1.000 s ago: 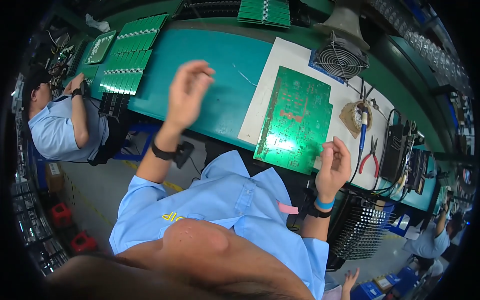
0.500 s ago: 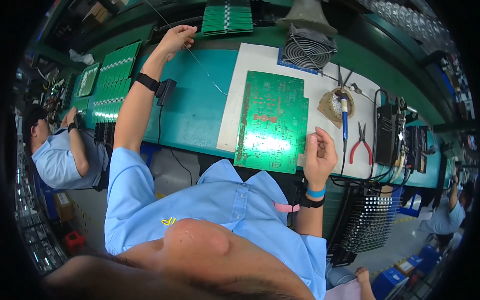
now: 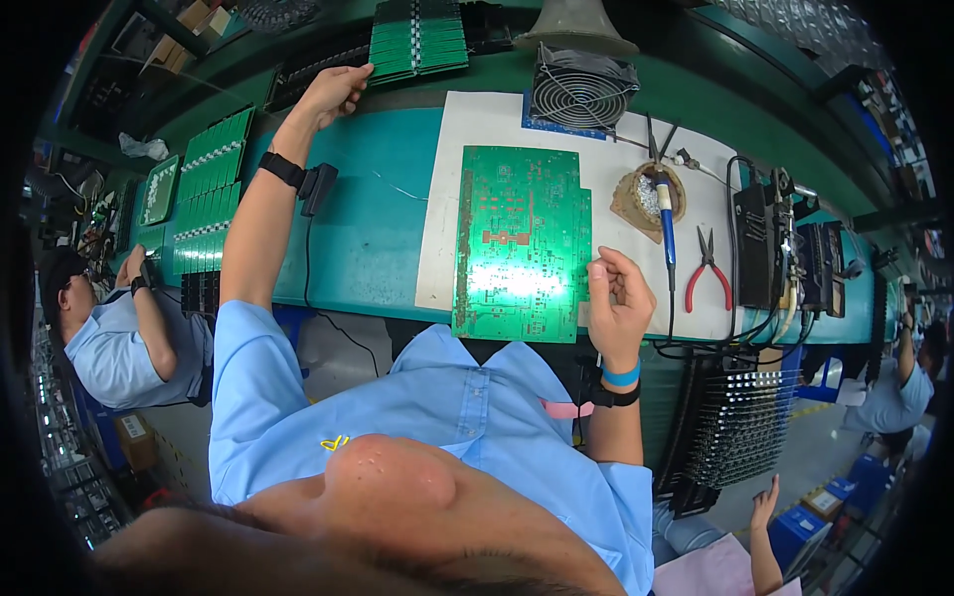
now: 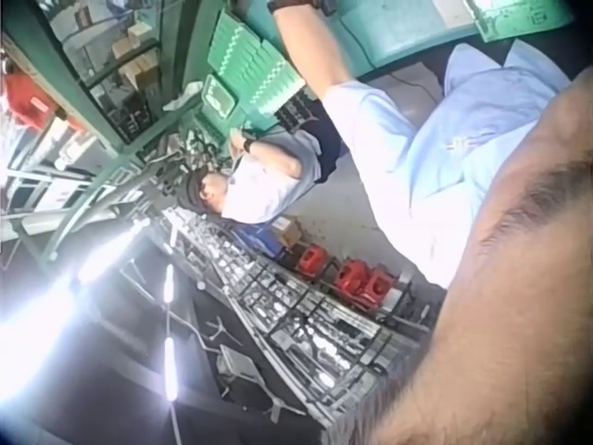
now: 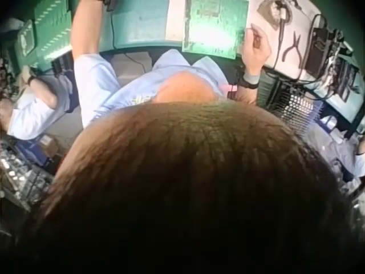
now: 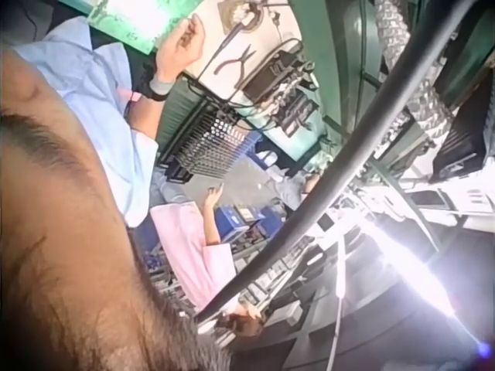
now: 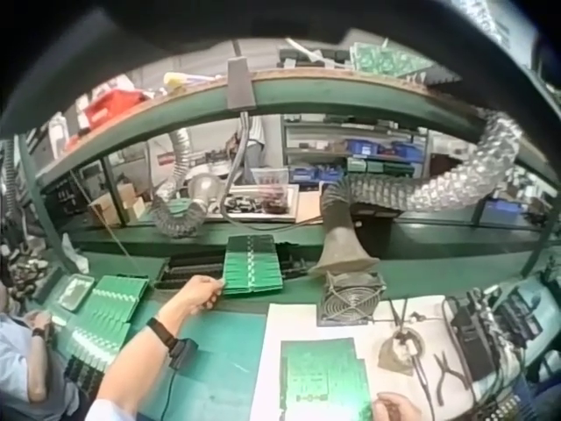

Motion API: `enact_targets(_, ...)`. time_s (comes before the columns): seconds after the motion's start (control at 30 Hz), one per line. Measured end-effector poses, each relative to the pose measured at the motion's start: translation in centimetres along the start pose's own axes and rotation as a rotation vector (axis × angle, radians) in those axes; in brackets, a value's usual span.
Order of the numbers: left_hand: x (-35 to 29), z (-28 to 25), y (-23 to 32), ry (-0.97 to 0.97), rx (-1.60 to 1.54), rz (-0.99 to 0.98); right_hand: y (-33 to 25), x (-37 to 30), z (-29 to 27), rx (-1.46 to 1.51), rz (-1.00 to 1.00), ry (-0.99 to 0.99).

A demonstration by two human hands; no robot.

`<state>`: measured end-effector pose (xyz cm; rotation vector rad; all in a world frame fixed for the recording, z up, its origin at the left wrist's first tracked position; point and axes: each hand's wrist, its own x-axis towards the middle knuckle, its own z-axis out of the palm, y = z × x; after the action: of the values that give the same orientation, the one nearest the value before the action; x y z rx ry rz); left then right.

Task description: Soldering electronic components onto a printed circuit board at a factory workstation.

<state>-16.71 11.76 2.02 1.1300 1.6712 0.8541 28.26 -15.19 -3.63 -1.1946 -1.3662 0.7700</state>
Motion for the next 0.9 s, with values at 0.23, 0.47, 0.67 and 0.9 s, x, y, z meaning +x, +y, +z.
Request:
enact_targets(0.23,0.3,-0.1,-0.1,-0.031,-0.114,-0.034,-0.4,-0.1,0.1,-0.028,0.019,-0.009)
enact_targets(0.47,1.1,-0.5,-0.6,-0.112,-0.292,-0.071,-0.4,0.0,0.2,-0.031,0.035,-0.016)
enact_targets(0.67,1.1,-0.7,-0.1,-0.142,-0.306,-0.043,-0.6,0.2,0.4,-0.062,0.021,-0.009)
enact_targets(0.9,1.0,-0.8,0.0,-0.191,-0.321,0.022,-0.8,0.1,0.4,-0.067,0.019,-0.005)
